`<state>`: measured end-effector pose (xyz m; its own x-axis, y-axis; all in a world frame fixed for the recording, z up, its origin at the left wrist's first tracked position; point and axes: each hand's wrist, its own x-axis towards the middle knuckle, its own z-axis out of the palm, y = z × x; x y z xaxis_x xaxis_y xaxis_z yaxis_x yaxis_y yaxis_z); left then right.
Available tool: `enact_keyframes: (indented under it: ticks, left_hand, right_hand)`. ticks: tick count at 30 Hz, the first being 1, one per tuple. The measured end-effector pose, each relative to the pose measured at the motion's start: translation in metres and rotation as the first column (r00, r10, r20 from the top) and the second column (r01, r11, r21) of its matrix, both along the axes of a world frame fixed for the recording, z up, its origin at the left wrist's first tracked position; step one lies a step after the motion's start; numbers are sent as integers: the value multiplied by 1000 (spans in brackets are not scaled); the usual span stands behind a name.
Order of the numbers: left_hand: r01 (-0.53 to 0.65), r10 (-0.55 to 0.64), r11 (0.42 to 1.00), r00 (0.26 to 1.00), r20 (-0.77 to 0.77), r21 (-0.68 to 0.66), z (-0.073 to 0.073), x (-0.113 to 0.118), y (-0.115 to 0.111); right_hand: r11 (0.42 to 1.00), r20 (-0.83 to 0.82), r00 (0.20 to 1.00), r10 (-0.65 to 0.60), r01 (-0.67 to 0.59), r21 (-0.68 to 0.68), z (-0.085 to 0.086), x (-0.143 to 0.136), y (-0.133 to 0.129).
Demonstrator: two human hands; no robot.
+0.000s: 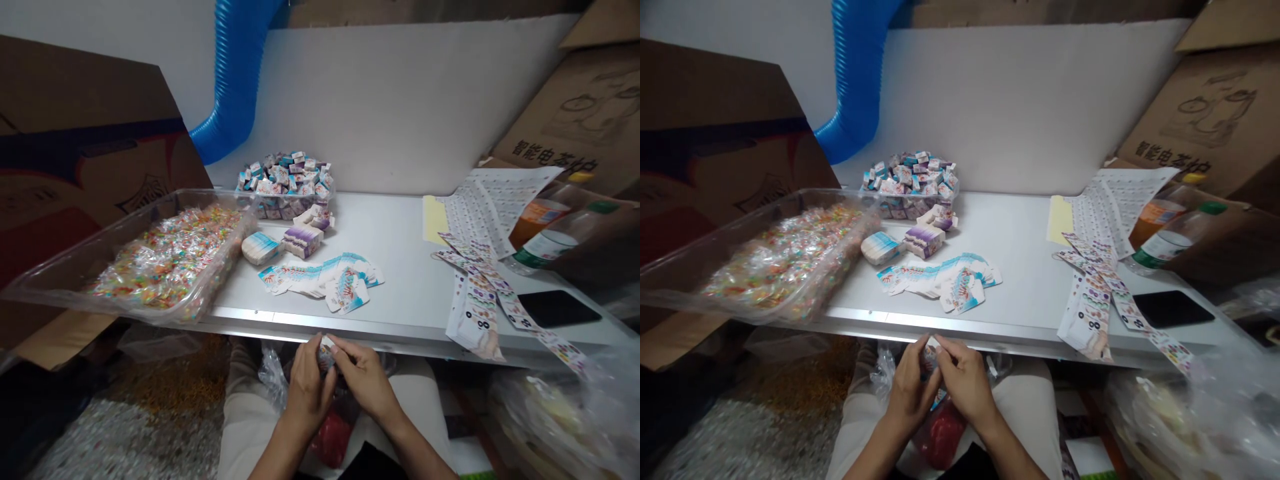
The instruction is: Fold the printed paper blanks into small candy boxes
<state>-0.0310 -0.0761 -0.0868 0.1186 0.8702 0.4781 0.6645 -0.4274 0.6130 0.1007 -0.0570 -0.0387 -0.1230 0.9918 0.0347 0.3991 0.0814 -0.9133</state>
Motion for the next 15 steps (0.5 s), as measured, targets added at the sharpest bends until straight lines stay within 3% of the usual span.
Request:
enact_keyframes:
  ticks: [3,7,11,15]
  left_hand:
    - [76,-75,997,996,-58,20,1,-2,2]
    - [135,-135,991,991,-23,-4,3,-6,2]
    - [186,-176,975,981,87,-126,5,-10,0]
    - [240,-208,943,966,152,-231,3,-12,-2]
  right_hand:
    - [988,219,975,38,-69,137,4,2,-2]
    - [888,466,880,92,-284,360,11,6,-7]
    - [796,592,794,136,-444,412,11,14,-10]
    - [737,666,735,126,-519,433,4,17,-12]
